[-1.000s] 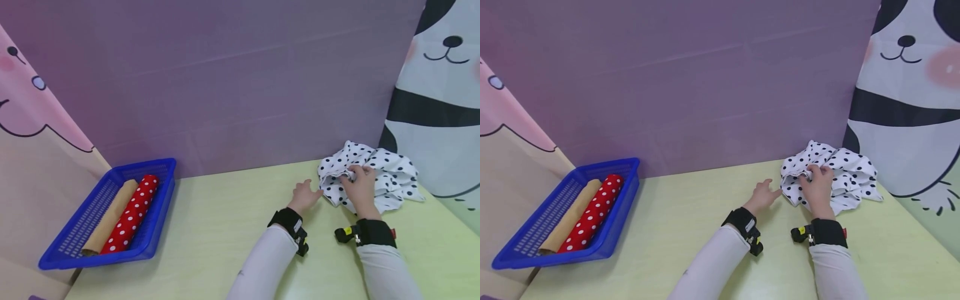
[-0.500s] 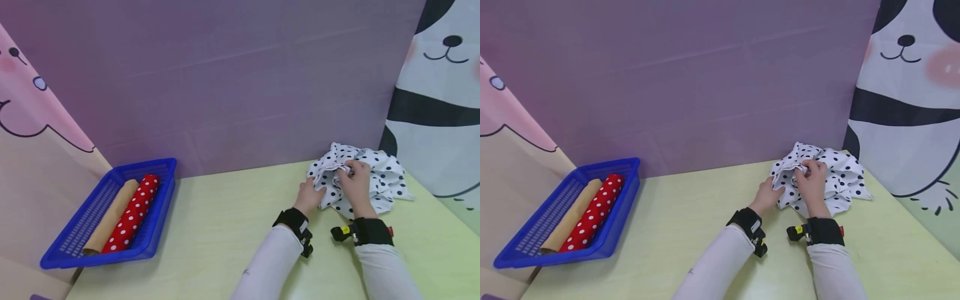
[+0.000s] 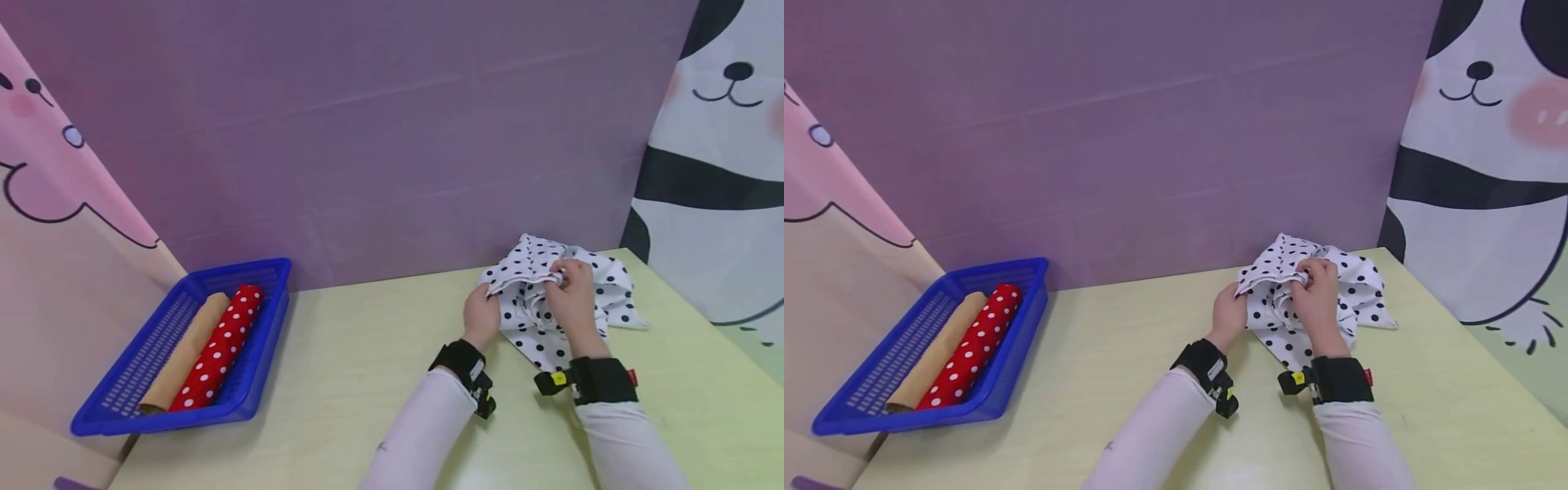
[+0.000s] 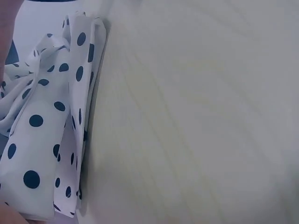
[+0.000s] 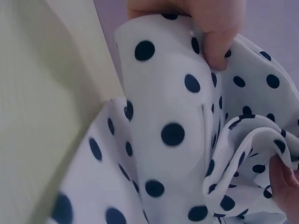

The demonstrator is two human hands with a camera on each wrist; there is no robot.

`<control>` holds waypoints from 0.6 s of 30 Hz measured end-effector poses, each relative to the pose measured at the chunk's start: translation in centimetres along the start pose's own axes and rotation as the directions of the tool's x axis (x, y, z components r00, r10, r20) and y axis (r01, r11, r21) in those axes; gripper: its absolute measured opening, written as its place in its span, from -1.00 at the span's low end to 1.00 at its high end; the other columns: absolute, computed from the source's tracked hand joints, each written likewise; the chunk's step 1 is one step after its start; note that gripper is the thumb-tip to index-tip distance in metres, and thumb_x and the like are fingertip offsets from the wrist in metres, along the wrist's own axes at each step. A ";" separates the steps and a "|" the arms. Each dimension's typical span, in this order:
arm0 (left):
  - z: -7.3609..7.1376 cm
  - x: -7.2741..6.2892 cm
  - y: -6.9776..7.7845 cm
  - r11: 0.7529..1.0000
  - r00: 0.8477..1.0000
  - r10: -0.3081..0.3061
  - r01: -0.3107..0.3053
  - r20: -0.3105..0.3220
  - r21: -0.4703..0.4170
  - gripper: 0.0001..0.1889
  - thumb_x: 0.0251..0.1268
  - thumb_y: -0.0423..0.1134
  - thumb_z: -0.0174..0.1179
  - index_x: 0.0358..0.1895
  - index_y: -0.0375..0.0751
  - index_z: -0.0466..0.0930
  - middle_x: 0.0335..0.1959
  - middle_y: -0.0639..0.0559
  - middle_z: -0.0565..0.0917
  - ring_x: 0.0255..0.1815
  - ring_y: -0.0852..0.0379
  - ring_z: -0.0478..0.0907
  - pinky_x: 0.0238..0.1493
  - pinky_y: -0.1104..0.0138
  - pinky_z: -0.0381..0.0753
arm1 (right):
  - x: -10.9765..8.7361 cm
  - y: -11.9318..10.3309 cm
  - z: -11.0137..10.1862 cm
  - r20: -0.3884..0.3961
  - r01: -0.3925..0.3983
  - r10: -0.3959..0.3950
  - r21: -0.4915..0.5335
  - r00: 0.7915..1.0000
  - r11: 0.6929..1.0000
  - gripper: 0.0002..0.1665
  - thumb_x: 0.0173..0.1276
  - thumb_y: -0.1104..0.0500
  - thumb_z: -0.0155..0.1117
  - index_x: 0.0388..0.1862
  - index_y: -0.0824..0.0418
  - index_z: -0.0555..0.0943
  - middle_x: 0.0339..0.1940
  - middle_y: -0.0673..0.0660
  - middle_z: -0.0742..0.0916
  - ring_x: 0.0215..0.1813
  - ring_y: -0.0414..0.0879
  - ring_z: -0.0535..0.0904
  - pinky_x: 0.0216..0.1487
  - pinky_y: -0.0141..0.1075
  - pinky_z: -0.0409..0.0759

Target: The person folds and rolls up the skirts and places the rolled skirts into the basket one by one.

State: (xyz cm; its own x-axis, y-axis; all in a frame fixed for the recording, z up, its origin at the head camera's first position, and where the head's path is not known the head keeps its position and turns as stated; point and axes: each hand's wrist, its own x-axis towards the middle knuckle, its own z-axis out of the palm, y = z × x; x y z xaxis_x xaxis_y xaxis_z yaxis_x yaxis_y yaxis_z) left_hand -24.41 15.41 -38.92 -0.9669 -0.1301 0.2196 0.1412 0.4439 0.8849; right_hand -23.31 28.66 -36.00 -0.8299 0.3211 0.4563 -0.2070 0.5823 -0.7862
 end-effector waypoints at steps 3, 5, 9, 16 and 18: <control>-1.1 -0.1 0.1 0.999 0.999 0.035 -0.035 -0.009 -0.031 -0.83 0.27 -0.36 0.00 -0.31 -0.23 0.62 -0.38 -0.04 0.64 -0.43 0.15 0.47 -0.35 0.37 0.44 | -0.2 -0.3 0.0 -0.017 0.021 -0.021 -0.012 1.000 1.000 -0.67 0.06 0.51 -0.04 -0.15 0.41 0.43 0.05 0.34 0.38 -0.21 0.01 0.41 -0.39 -0.64 0.22; -1.9 -0.1 0.0 0.997 0.998 0.066 -0.066 -0.015 -0.029 -0.82 0.26 -0.38 0.00 -0.30 -0.22 0.63 -0.45 -0.03 0.60 -0.50 0.20 0.39 -0.41 0.41 0.38 | -0.3 -0.4 0.2 -0.009 0.032 -0.032 -0.017 0.999 0.999 -0.60 0.05 0.53 -0.06 -0.08 0.41 0.43 0.05 0.36 0.40 -0.14 0.11 0.45 -0.36 -0.61 0.25; -3.9 -0.1 0.1 0.992 0.992 0.129 -0.129 -0.002 0.005 -0.84 0.23 -0.42 0.00 -0.33 -0.23 0.60 -0.56 0.00 0.49 -0.59 0.22 0.27 -0.50 0.45 0.27 | -0.3 -0.6 0.3 0.048 0.019 -0.016 -0.055 0.999 0.998 -0.46 0.04 0.51 0.01 0.09 0.44 0.40 0.04 0.41 0.46 0.00 0.26 0.48 -0.10 -0.29 0.46; -7.1 -0.4 0.0 0.967 0.973 0.228 -0.232 0.047 0.105 -0.81 0.25 -0.41 -0.06 -0.31 -0.23 0.59 -0.66 0.03 0.35 -0.56 0.17 0.31 -0.47 0.44 0.30 | -0.5 -1.0 0.6 0.262 -0.032 0.071 -0.149 0.963 0.988 -0.37 0.14 0.37 0.06 0.26 0.40 0.29 -0.02 0.50 0.57 -0.08 0.26 0.51 -0.11 0.00 0.48; -7.9 -0.8 -0.4 0.968 0.974 0.222 -0.226 0.044 0.109 -0.78 0.25 -0.41 -0.06 -0.24 -0.20 0.62 -0.59 0.03 0.46 -0.51 0.19 0.35 -0.42 0.43 0.34 | -0.8 -1.3 1.0 0.313 -0.016 0.069 -0.169 0.947 0.985 -0.42 0.19 0.33 0.04 0.23 0.46 0.32 -0.08 0.51 0.60 -0.18 0.21 0.52 -0.22 -0.11 0.48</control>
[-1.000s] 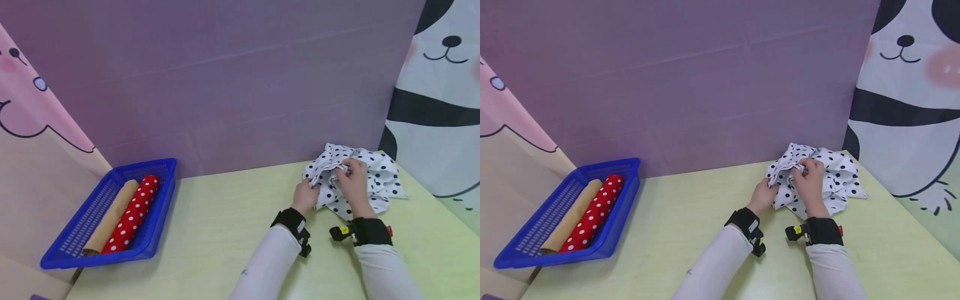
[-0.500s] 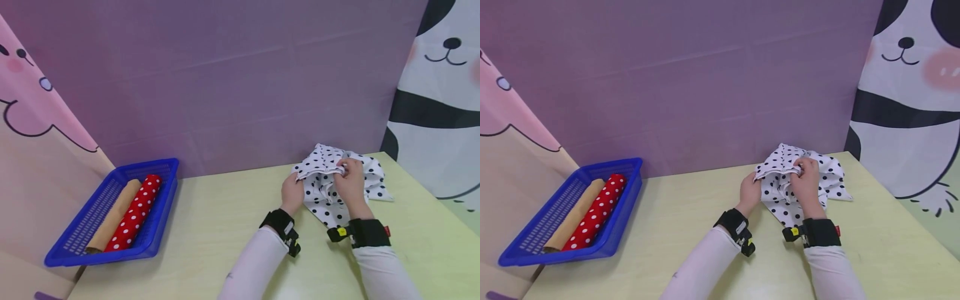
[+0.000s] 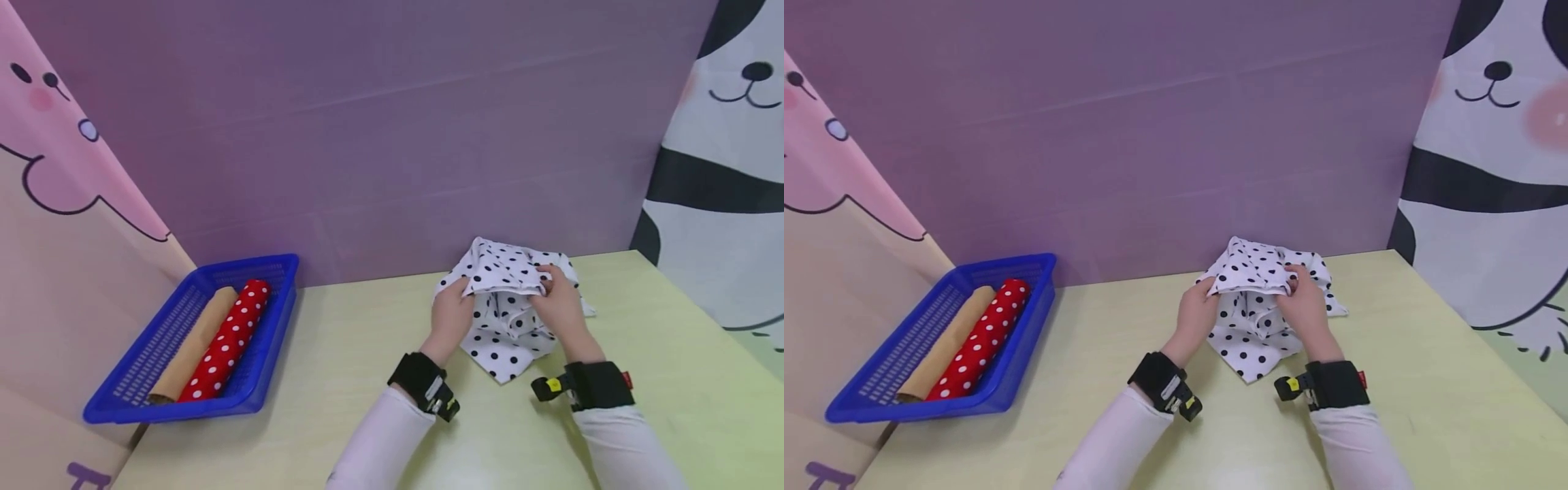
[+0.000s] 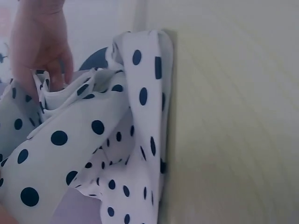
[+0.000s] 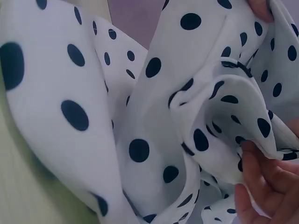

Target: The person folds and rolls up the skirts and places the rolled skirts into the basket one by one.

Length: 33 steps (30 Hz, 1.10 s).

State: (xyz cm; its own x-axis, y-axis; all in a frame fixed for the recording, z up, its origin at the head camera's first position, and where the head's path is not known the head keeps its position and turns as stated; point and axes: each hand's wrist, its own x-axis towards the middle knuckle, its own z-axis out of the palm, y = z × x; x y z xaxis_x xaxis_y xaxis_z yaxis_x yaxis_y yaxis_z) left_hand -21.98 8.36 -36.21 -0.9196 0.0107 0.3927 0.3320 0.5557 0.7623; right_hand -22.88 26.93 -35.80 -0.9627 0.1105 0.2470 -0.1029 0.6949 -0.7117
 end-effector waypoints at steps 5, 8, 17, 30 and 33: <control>-2.0 -1.4 -1.0 0.997 0.998 -0.061 0.060 -0.012 -0.041 -0.83 0.29 -0.38 -0.03 -0.37 -0.21 0.57 -0.60 0.02 0.45 -0.59 0.22 0.28 -0.49 0.43 0.31 | -0.6 -1.7 1.1 0.138 0.038 -0.035 -0.020 0.990 0.999 -0.72 0.30 0.26 -0.02 -0.21 0.50 0.49 -0.52 0.26 0.53 -0.49 -0.01 0.39 -0.45 -0.29 0.35; -3.1 -2.2 -1.8 0.990 0.993 -0.122 0.122 -0.001 -0.073 -0.79 0.35 -0.30 -0.02 -0.46 -0.19 0.50 -0.71 0.08 0.27 -0.70 0.23 0.19 -0.60 0.41 0.23 | -1.1 -2.9 1.5 0.171 0.045 -0.049 0.026 0.984 0.999 -0.76 0.31 0.24 0.03 -0.31 0.44 0.51 -0.62 0.11 0.46 -0.55 -0.09 0.33 -0.49 -0.30 0.34; -6.0 -2.9 -4.9 0.914 0.913 -0.331 0.374 0.238 -0.161 -0.47 0.41 0.10 -0.13 -0.10 -0.36 0.56 -0.18 -0.22 0.62 -0.34 -0.02 0.60 -0.42 0.27 0.61 | -2.7 -5.4 1.4 0.142 0.137 -0.159 0.148 0.977 0.979 -0.79 0.19 0.31 0.23 -0.21 0.40 0.56 -0.37 0.22 0.63 -0.42 -0.09 0.41 -0.44 -0.35 0.42; -7.7 -2.6 -6.8 0.851 0.921 -0.339 0.387 0.190 -0.355 -0.74 0.15 -0.20 0.29 -0.21 -0.36 0.62 -0.32 -0.05 0.65 -0.32 0.21 0.53 -0.17 0.33 0.57 | -2.6 -5.1 1.2 -0.064 0.348 -0.342 0.107 0.937 0.932 -0.84 0.19 0.44 0.15 -0.22 0.36 0.54 -0.30 0.29 0.65 -0.26 0.05 0.55 -0.28 -0.29 0.56; -8.0 -2.4 -6.6 0.822 0.932 -0.353 0.352 0.086 -0.448 -0.78 0.18 -0.26 0.27 -0.26 -0.40 0.60 -0.41 0.04 0.58 -0.37 0.26 0.51 -0.21 0.37 0.57 | -2.6 -4.9 0.8 -0.041 0.383 -0.381 0.031 0.924 0.923 -0.78 0.17 0.42 0.23 -0.17 0.37 0.54 -0.25 0.32 0.68 -0.18 0.16 0.60 -0.16 -0.07 0.60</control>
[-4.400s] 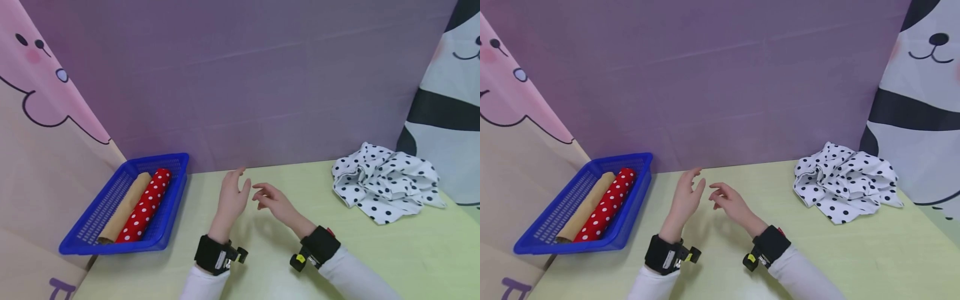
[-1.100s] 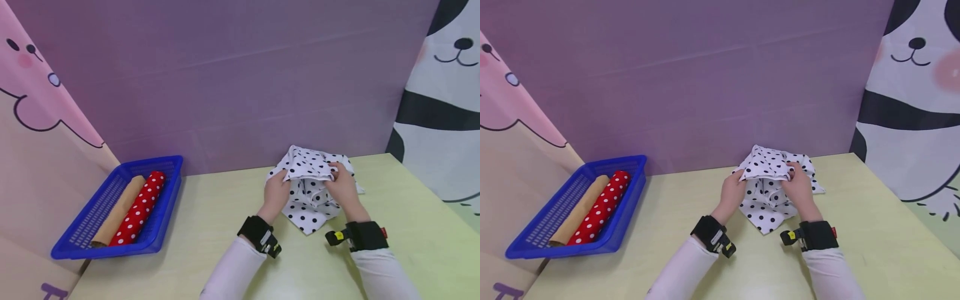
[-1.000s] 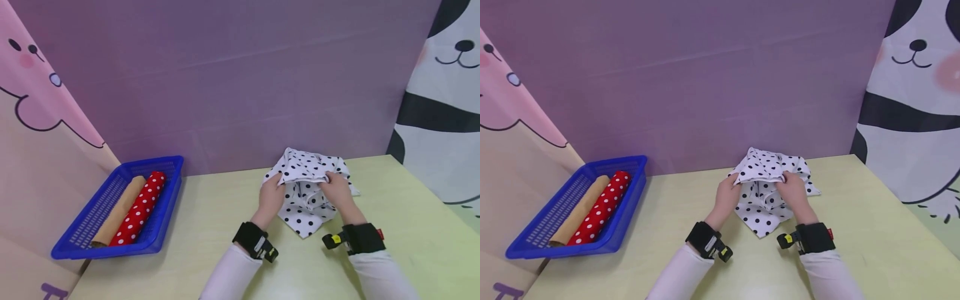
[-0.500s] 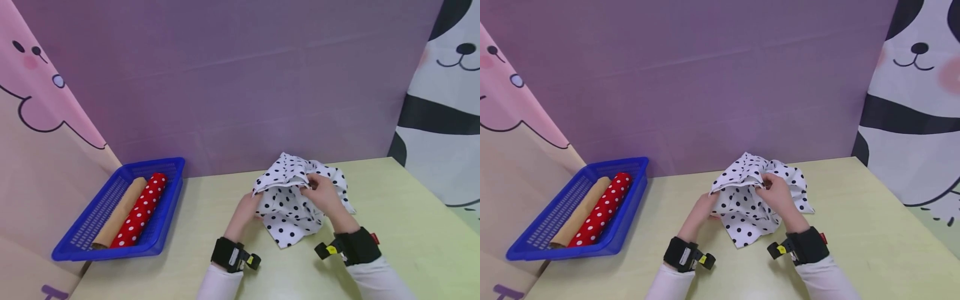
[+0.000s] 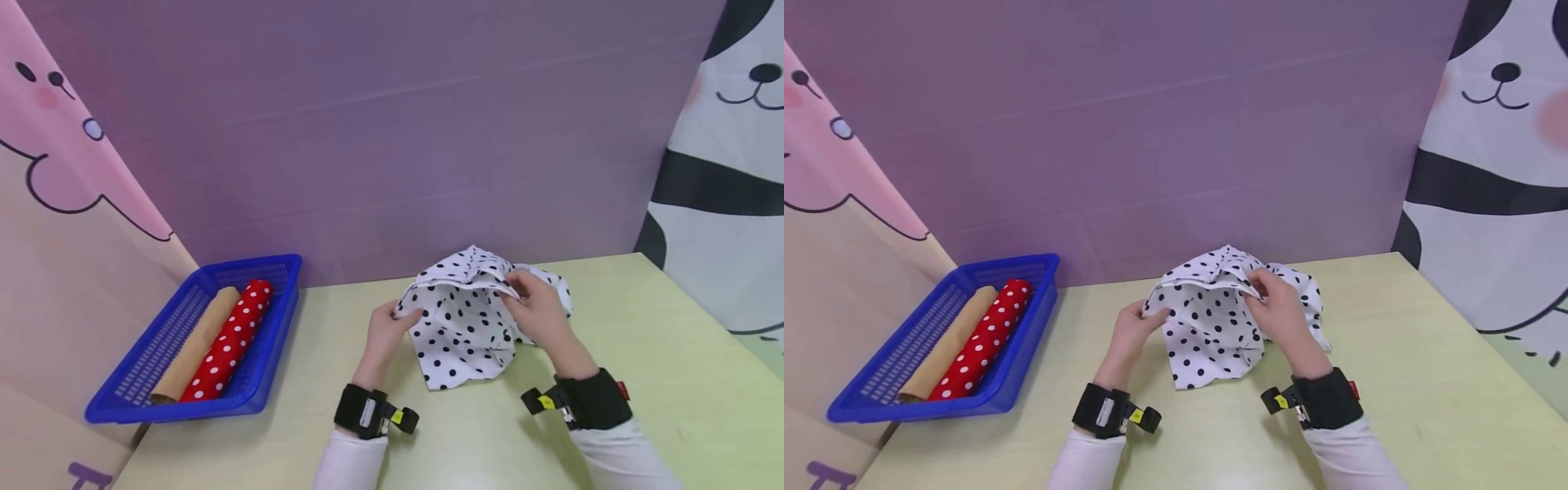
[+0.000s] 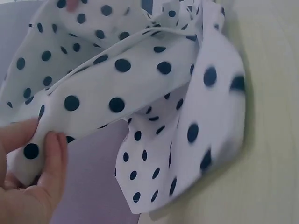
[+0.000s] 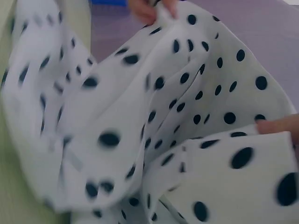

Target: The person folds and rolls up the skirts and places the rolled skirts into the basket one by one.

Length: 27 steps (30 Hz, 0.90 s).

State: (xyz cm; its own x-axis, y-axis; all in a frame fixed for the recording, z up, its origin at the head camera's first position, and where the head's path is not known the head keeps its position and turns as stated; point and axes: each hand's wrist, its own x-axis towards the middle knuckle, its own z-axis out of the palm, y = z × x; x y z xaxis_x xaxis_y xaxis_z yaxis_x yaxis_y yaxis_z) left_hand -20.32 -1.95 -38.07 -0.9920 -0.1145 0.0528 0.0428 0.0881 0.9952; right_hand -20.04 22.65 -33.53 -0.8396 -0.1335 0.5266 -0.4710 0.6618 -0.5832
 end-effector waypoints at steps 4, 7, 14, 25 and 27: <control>-0.7 0.3 0.9 0.958 0.990 0.090 -0.117 -0.112 -0.262 -0.84 0.27 -0.47 0.12 -0.21 -0.59 0.49 -0.37 0.03 0.58 -0.36 0.27 0.61 -0.17 0.38 0.65 | 0.2 0.6 0.1 0.141 0.039 -0.013 -0.188 0.990 0.981 -0.53 0.05 0.41 0.33 0.01 0.39 0.55 -0.07 0.36 0.67 -0.04 0.26 0.58 -0.02 0.09 0.53; -1.3 0.3 1.7 0.934 0.981 0.137 -0.174 -0.139 -0.313 -0.87 0.29 -0.52 0.03 -0.19 -0.61 0.44 -0.39 0.04 0.55 -0.39 0.28 0.60 -0.26 0.39 0.67 | 0.1 1.4 0.5 0.231 0.058 0.020 -0.324 0.973 0.944 -0.44 -0.07 0.41 0.35 0.03 0.36 0.58 -0.02 0.37 0.65 0.00 0.32 0.54 -0.04 0.16 0.51; -2.4 -0.1 2.6 0.930 0.979 0.174 -0.198 -0.103 -0.309 -0.91 0.40 -0.46 -0.08 -0.20 -0.48 0.38 -0.30 -0.04 0.53 -0.50 0.23 0.66 -0.32 0.35 0.68 | -0.4 3.1 0.7 0.304 -0.019 0.162 -0.425 0.939 0.905 -0.53 -0.08 0.41 0.27 -0.08 0.29 0.64 0.05 0.41 0.53 0.08 0.47 0.36 -0.14 0.31 0.45; -3.5 -0.1 3.0 0.890 0.951 0.128 -0.235 -0.281 -0.390 -0.90 0.25 -0.58 0.08 -0.21 -0.46 0.41 -0.27 -0.07 0.54 -0.44 0.22 0.65 -0.21 0.37 0.67 | 0.5 5.2 -1.5 0.083 -0.037 0.042 -0.054 0.996 0.998 -0.79 0.26 0.45 0.12 -0.12 0.48 0.56 0.02 0.41 0.58 -0.12 0.16 0.59 -0.10 -0.11 0.59; -3.6 0.0 3.0 0.873 0.936 0.103 -0.248 -0.338 -0.420 -0.82 0.17 -0.62 0.12 -0.18 -0.43 0.40 -0.29 -0.07 0.54 -0.44 0.22 0.65 -0.21 0.39 0.66 | 0.5 4.9 -1.8 0.026 -0.070 0.068 0.070 0.997 0.995 -0.73 0.38 0.38 0.05 0.03 0.44 0.49 0.01 0.35 0.57 -0.21 -0.10 0.60 -0.25 -0.31 0.62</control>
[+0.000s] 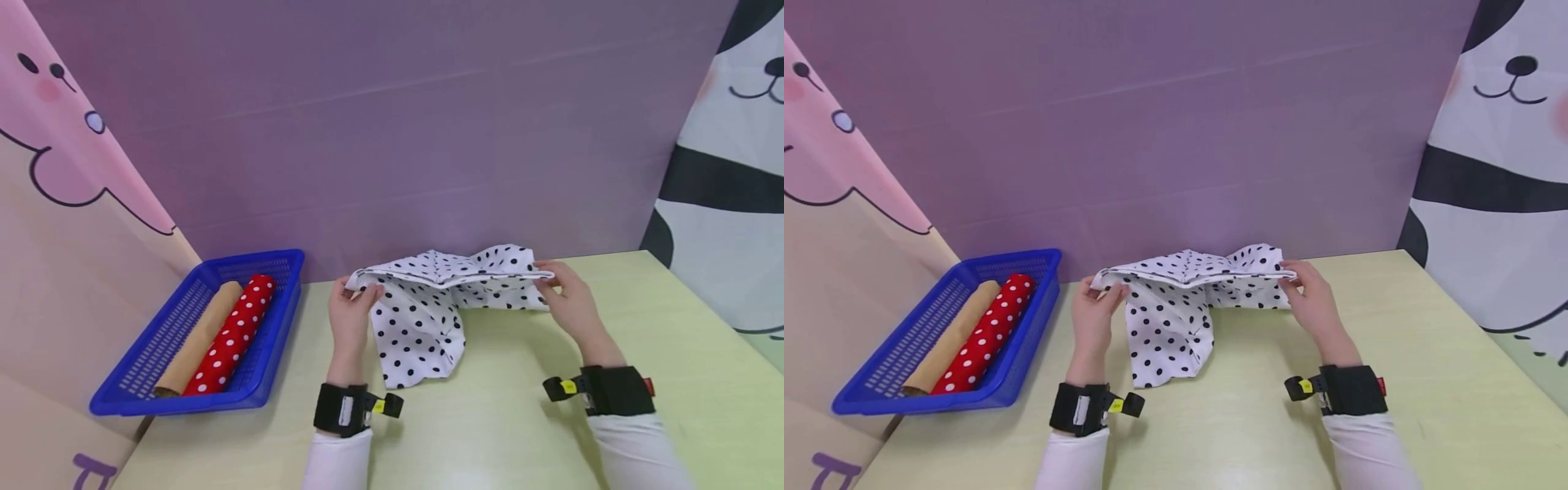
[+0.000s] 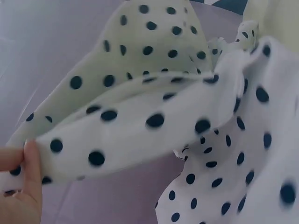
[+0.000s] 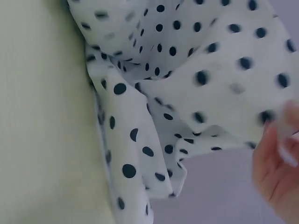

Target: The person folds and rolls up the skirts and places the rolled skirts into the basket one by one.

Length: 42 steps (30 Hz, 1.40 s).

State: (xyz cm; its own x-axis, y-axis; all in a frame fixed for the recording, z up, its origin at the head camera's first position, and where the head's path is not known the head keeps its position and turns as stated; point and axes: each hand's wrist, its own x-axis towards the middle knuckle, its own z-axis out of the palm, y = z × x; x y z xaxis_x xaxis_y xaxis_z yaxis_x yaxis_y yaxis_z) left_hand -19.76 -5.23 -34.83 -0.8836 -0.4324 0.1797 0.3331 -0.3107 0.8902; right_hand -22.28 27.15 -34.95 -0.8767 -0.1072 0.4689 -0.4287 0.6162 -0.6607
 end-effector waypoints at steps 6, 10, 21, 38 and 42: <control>0.0 0.2 0.0 0.996 0.993 0.075 -0.080 -0.094 -0.050 -0.84 0.19 -0.63 0.10 -0.17 -0.49 0.47 -0.39 0.00 0.58 -0.46 0.23 0.63 -0.21 0.40 0.66 | -0.2 -1.3 -0.5 -0.086 -0.031 0.040 0.109 0.995 0.994 -0.76 0.51 0.20 -0.10 -0.05 0.36 0.43 -0.42 -0.30 0.58 -0.36 -0.61 0.45 -0.30 -0.56 0.45; -0.1 0.2 0.0 0.988 0.985 0.146 -0.149 -0.094 -0.028 -0.90 0.23 -0.62 0.05 -0.23 -0.45 0.48 -0.43 0.05 0.58 -0.49 0.27 0.61 -0.24 0.42 0.66 | -0.2 -1.7 -0.7 -0.151 0.017 -0.006 0.075 0.988 0.997 -0.86 0.42 0.30 0.07 -0.16 0.37 0.51 -0.41 -0.45 0.53 -0.32 -0.67 0.43 -0.24 -0.68 0.39; -0.9 2.2 3.1 0.922 0.965 0.253 -0.262 0.066 0.286 -0.91 0.23 -0.64 0.03 -0.21 -0.60 0.42 -0.28 -0.35 0.60 -0.50 0.36 0.58 -0.27 0.44 0.65 | 1.9 -2.7 -2.4 -0.312 0.262 -0.262 -0.042 0.913 0.964 -0.88 0.11 0.57 0.24 -0.33 0.51 0.59 -0.40 0.38 0.68 -0.32 -0.71 0.41 -0.21 -0.82 0.36; 0.5 5.7 17.5 0.485 0.808 0.523 -0.545 0.272 0.684 -0.89 0.36 -0.46 0.01 -0.16 -0.41 0.50 -0.33 -0.21 0.63 -0.45 0.36 0.49 -0.31 0.53 0.53 | 8.2 -12.9 -10.5 -0.043 0.253 -0.271 -0.246 0.962 0.936 -0.88 0.40 0.23 0.13 -0.29 0.29 0.51 -0.50 0.22 0.74 -0.61 -0.63 0.37 -0.69 -0.41 0.14; 0.5 4.7 19.5 0.369 0.759 0.563 -0.586 0.328 0.722 -0.87 0.39 -0.45 -0.04 -0.18 -0.42 0.50 -0.39 -0.23 0.63 -0.44 0.13 0.53 -0.41 0.51 0.41 | 8.1 -14.5 -12.3 -0.029 0.225 -0.241 -0.261 0.970 0.939 -0.82 0.44 0.14 0.09 -0.29 0.25 0.50 -0.67 -0.19 0.61 -0.62 -0.46 0.37 -0.67 -0.37 0.16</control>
State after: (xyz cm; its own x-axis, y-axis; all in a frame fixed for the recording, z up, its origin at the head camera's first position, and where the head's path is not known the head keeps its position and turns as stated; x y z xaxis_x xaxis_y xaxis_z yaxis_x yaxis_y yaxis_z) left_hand -17.59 -12.88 -16.36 -0.5904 -0.2257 0.7749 0.4029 0.7495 0.5252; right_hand -20.52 26.94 -14.39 -0.7410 -0.2300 0.6308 -0.5432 0.7576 -0.3619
